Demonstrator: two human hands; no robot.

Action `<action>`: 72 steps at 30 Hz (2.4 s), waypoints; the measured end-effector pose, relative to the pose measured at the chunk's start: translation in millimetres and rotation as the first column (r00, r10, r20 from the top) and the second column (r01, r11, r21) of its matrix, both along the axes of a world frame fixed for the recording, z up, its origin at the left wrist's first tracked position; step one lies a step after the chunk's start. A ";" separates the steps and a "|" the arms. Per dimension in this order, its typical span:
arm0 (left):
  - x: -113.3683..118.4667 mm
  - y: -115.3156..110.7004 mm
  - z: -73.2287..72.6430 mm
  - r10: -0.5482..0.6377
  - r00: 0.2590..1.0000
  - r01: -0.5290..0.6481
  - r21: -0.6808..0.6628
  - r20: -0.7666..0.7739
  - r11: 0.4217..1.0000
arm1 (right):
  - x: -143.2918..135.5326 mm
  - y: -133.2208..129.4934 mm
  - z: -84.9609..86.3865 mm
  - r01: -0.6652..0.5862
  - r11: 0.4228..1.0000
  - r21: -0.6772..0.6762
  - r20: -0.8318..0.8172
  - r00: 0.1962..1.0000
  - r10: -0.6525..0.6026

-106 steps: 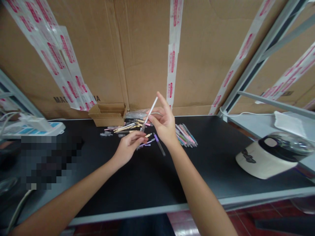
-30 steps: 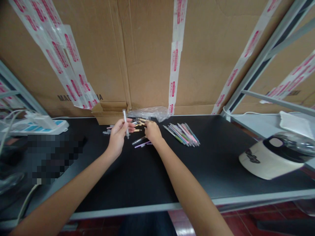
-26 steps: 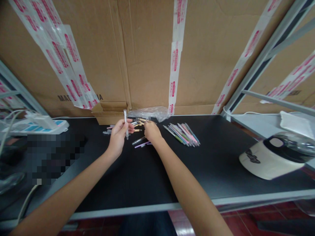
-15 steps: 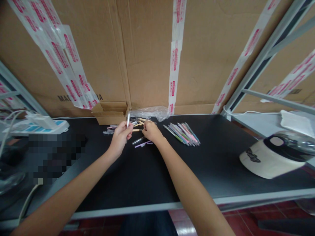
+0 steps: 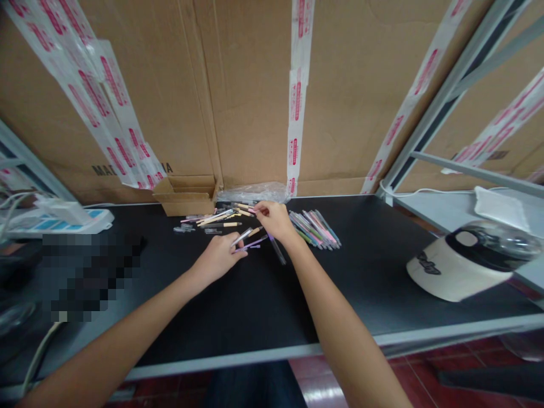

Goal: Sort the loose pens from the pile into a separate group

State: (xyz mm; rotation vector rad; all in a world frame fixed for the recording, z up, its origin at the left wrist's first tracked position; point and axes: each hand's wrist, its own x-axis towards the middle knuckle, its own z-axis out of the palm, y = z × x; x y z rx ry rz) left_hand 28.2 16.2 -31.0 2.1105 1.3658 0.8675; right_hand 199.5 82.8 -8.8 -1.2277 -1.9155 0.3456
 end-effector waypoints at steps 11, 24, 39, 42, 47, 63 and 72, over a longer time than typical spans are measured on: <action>5.7 -5.1 -5.8 0.056 0.982 -0.040 0.091 -0.178 0.995 | 8.9 -5.3 8.1 -0.060 0.997 -0.042 -0.193 0.980 0.050; 7.1 -11.8 15.0 0.038 0.826 -0.006 0.058 -0.562 0.998 | 13.9 -7.4 13.9 -0.346 0.899 -0.269 -0.465 0.864 0.193; 7.9 -8.3 12.7 0.066 0.908 -0.071 0.003 -0.414 0.997 | 21.9 -7.3 14.7 -0.353 0.885 -0.305 -0.459 0.868 0.188; 2.7 -0.7 14.5 0.072 0.986 -0.082 -0.061 -0.150 0.995 | 17.3 -14.0 18.4 -0.474 0.813 -0.338 -0.517 0.815 0.261; -3.2 8.6 11.0 0.082 0.982 -0.071 -0.070 0.169 0.995 | 3.6 -21.7 19.6 -0.560 0.759 -0.333 -0.574 0.759 0.308; 0.8 9.9 13.3 0.091 0.891 -0.043 -0.117 0.445 0.992 | -8.1 -26.1 18.5 -0.505 0.835 -0.217 -0.612 0.737 0.287; 0.6 9.3 13.5 0.110 0.864 -0.026 -0.176 0.491 0.984 | -10.8 -27.9 20.0 -0.497 0.843 -0.207 -0.603 0.743 0.290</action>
